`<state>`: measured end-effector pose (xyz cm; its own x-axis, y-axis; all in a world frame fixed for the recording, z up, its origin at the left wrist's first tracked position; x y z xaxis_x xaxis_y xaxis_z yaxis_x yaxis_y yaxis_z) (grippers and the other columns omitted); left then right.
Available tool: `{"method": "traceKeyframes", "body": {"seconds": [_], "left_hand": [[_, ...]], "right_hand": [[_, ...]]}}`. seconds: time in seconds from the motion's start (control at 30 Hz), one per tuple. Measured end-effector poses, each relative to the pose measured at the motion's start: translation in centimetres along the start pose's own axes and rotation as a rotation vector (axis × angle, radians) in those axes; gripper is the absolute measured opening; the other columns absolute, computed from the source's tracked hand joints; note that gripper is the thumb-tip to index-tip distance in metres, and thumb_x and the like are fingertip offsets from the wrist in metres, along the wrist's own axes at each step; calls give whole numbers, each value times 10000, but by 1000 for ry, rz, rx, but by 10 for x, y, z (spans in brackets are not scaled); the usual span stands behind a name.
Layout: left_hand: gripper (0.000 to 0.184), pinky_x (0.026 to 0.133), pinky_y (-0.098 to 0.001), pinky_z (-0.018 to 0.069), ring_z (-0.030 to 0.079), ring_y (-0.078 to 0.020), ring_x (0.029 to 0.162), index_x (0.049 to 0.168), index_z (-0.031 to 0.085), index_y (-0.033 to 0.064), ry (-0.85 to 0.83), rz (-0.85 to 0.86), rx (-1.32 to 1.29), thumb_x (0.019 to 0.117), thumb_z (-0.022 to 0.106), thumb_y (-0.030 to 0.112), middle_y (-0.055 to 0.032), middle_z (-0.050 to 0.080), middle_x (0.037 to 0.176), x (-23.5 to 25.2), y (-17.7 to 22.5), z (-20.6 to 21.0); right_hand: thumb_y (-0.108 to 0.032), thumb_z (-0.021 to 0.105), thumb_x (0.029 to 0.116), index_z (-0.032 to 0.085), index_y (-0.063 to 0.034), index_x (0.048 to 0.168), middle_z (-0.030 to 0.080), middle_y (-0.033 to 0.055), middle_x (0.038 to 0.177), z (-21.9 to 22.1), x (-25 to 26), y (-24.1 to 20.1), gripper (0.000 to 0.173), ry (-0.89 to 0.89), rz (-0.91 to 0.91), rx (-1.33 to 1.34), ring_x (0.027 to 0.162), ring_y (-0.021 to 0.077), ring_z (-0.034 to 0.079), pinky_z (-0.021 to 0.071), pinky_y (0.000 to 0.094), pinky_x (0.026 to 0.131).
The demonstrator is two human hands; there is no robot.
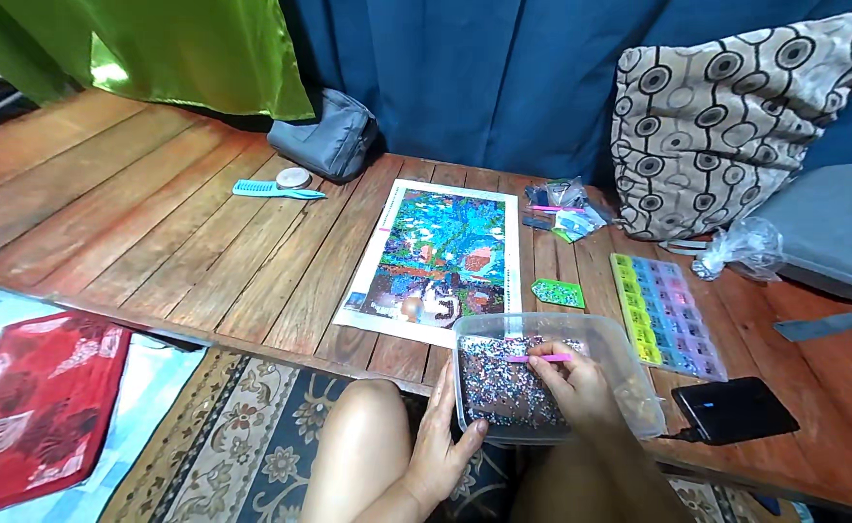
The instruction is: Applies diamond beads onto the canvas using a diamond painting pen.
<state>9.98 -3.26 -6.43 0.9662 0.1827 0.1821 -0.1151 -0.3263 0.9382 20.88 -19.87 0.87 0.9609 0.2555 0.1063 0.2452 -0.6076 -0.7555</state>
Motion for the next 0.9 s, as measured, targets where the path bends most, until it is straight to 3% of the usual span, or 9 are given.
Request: {"method": "traceKeyframes", "body": {"seconds": [0.2, 0.43, 0.9], "left_hand": [[883, 1215, -368, 271, 367, -341, 1483, 1475, 392, -149, -1, 2, 2, 962, 478, 565, -338, 370, 1544, 0, 0, 0], [867, 1213, -372, 277, 373, -341, 1480, 1475, 396, -144, 7, 18, 12, 968, 477, 554, -335, 381, 1539, 0, 0, 0], [854, 1216, -377, 271, 367, -339, 1484, 1489, 388, -128, 0, 0, 14, 971, 485, 544, -322, 375, 1549, 0, 0, 0]], "right_hand": [[-133, 584, 990, 713, -11, 1014, 686, 81, 801, 0, -1, 1, 179, 27, -24, -13, 688, 124, 630, 523, 321, 670], [-141, 576, 996, 704, -21, 1012, 677, 58, 795, 1, -2, 3, 177, 29, -18, 13, 677, 85, 619, 514, 267, 650], [-138, 588, 995, 706, -23, 1004, 666, 57, 768, 2, 1, 2, 165, -8, -43, -25, 658, 104, 608, 509, 294, 643]]}}
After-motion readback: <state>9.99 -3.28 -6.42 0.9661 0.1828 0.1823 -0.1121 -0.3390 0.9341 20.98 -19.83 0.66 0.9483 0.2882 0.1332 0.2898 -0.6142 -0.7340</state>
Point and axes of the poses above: each hand's wrist, its own x-axis towards the middle knuckle, its own z-axis out of the palm, y = z × x, the point moved 4 cm from there along x, towards the middle knuckle
